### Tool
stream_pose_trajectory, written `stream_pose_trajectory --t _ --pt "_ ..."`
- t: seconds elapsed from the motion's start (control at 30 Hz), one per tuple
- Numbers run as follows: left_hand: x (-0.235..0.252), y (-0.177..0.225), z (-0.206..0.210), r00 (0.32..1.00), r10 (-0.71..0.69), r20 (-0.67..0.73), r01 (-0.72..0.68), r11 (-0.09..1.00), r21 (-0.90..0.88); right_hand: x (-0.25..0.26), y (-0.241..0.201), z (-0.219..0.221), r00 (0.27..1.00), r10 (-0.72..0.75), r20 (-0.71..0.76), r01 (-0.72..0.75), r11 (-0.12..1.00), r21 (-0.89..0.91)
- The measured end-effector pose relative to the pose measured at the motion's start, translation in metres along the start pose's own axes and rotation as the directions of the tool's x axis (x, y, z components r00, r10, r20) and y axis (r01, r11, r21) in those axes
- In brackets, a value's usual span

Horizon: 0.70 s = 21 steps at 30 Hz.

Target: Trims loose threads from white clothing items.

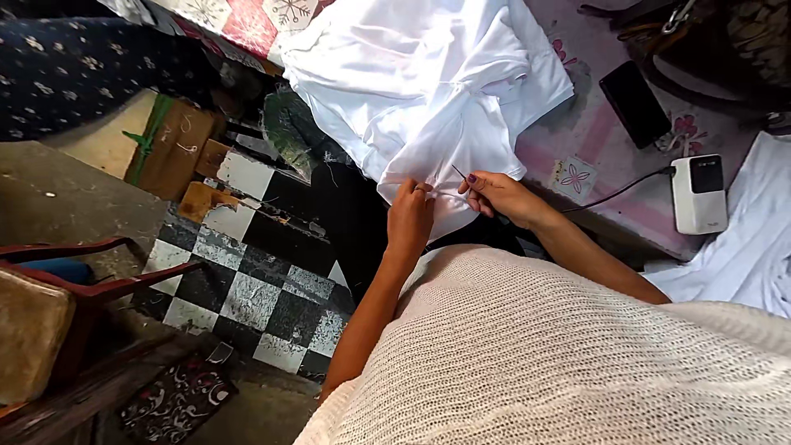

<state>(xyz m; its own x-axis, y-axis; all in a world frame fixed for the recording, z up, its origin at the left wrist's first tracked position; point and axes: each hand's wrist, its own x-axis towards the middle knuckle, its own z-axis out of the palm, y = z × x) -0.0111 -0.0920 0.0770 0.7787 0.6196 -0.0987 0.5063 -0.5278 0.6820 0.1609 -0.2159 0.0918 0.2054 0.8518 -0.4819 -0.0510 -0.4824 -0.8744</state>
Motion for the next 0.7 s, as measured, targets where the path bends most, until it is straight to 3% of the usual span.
stream_pose_trajectory --t 0.1,0.17,0.27,0.37,0.4,0.5,0.63,0.7 --pt "0.003 0.000 0.006 0.980 0.131 -0.149 -0.137 0.990 -0.028 0.000 0.003 -0.001 0.999 0.033 0.001 -0.033 0.995 0.089" --pt "0.014 -0.011 0.024 0.962 0.223 -0.156 -0.226 0.974 -0.003 0.002 -0.003 0.002 0.999 0.047 -0.026 -0.043 0.991 0.126" --pt "0.009 -0.015 0.012 0.982 0.183 0.046 -0.184 0.983 0.004 0.001 -0.005 -0.002 0.998 0.044 -0.050 -0.037 0.990 0.134" --pt "-0.004 -0.007 -0.019 0.956 -0.023 0.293 0.015 0.999 0.031 -0.007 0.003 -0.011 1.000 0.020 -0.013 -0.018 0.987 0.158" --pt "-0.007 -0.002 -0.024 0.959 -0.046 0.280 0.041 0.999 0.021 -0.007 0.002 -0.013 1.000 0.021 0.003 -0.022 0.985 0.169" --pt "0.000 0.006 -0.005 0.999 0.049 0.012 -0.049 0.997 -0.061 -0.001 -0.008 -0.007 0.998 0.040 0.050 -0.050 0.974 0.220" --pt "0.024 -0.017 0.044 0.959 0.176 -0.221 -0.175 0.984 0.026 0.005 -0.019 0.003 0.994 0.019 0.107 -0.053 0.947 0.316" --pt "0.024 -0.021 0.044 0.951 0.184 -0.248 -0.192 0.981 -0.009 0.007 -0.019 0.007 0.990 0.041 0.135 -0.089 0.923 0.375"
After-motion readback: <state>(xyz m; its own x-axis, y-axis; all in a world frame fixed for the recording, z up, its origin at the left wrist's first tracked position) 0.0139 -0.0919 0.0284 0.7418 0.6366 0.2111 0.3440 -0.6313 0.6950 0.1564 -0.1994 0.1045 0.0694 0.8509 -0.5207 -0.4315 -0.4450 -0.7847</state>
